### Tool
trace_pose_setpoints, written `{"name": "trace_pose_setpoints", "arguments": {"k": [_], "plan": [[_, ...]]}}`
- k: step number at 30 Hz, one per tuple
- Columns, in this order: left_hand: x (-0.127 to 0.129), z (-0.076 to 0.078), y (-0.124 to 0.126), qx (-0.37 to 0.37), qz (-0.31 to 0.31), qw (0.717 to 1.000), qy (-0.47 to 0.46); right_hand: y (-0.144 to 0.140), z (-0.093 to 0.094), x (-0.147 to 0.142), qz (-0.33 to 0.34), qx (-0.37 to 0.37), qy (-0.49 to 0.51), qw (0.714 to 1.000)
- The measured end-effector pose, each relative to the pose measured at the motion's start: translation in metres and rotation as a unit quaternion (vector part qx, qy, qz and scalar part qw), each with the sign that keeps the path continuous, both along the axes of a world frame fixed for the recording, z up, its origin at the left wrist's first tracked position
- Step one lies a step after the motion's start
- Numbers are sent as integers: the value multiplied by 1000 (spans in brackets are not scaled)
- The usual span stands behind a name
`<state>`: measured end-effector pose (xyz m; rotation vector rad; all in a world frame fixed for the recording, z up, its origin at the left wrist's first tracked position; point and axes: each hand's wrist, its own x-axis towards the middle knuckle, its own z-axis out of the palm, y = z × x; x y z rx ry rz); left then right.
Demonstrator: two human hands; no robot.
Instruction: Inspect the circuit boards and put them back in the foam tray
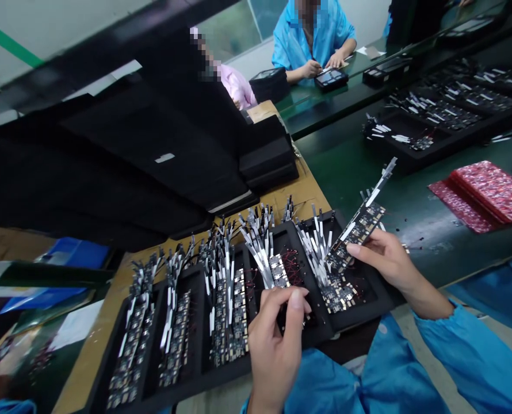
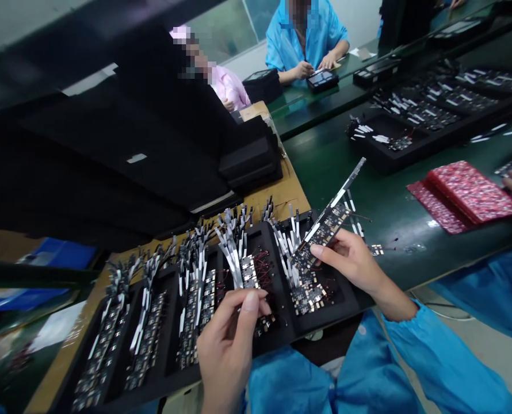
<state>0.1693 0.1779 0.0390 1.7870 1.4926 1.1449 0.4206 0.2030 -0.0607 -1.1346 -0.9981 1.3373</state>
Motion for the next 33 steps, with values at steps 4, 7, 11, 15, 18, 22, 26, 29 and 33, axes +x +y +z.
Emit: {"name": "trace_pose_setpoints", "arguments": {"k": [4,7,11,15,18,22,26,29,33], "plan": [[-1,-1,0,-10,-3,1000,-6,2,2,-1,3,15,5,1000],[-2,-2,0,-15,-8,1000,-10,2,4,-1,3,18,1,1000],[-3,-2,0,-4,-12,1000,-9,2,-5,1,4,25,-5,1000],[-2,-3,0,6,-16,1000,-7,7,-26,4,5,63,-1,998],[-2,-3,1,6,-15,1000,-11,10,-35,4,6,85,-1,996],[-1,-3,1,7,-11,1000,-14,10,-26,0,12,90,-18,996],[0,-3,0,8,-8,1000,-17,5,-12,-6,0,76,-41,996],[0,-4,0,8,-6,1000,-19,4,-10,-8,3,79,-54,995],[0,-5,0,15,-8,1000,-21,6,-18,-7,3,88,-65,994]]}}
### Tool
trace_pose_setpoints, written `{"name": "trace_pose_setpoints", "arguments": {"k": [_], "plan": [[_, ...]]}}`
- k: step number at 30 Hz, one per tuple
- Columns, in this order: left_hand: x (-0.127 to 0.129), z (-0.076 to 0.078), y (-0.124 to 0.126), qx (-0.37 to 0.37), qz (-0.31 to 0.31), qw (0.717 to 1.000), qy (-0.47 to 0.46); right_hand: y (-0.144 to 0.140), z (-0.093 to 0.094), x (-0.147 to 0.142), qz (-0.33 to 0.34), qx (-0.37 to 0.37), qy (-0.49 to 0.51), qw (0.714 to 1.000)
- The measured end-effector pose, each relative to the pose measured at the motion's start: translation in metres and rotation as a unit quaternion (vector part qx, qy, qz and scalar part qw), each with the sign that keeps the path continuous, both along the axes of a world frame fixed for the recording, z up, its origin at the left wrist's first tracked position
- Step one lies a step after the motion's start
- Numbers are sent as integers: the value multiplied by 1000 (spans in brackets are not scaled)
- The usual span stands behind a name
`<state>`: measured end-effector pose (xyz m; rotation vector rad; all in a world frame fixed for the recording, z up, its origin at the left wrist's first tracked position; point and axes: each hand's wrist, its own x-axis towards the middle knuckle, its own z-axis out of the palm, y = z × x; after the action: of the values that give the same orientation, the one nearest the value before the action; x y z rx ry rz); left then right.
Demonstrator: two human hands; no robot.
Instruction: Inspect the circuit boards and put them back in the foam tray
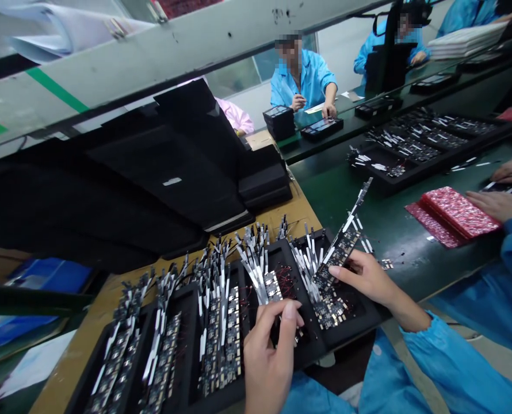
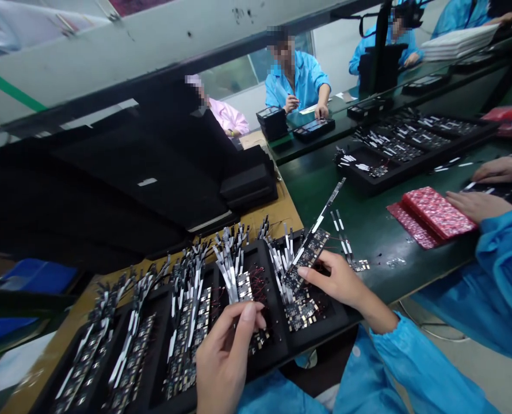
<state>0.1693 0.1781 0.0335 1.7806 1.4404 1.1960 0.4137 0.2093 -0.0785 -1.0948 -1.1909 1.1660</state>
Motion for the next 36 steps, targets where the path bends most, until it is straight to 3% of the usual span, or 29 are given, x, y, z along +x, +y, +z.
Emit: {"name": "trace_pose_setpoints", "arguments": {"k": [9,23,36], "plan": [[-1,-2,1,7,0,1000,6,6,-16,0,8,56,-10,998],[-1,-1,3,-3,3,1000,2,1,-2,1,4,24,-50,998],[-3,-5,3,2,-14,1000,-2,-3,13,6,2,-33,-30,999]]}}
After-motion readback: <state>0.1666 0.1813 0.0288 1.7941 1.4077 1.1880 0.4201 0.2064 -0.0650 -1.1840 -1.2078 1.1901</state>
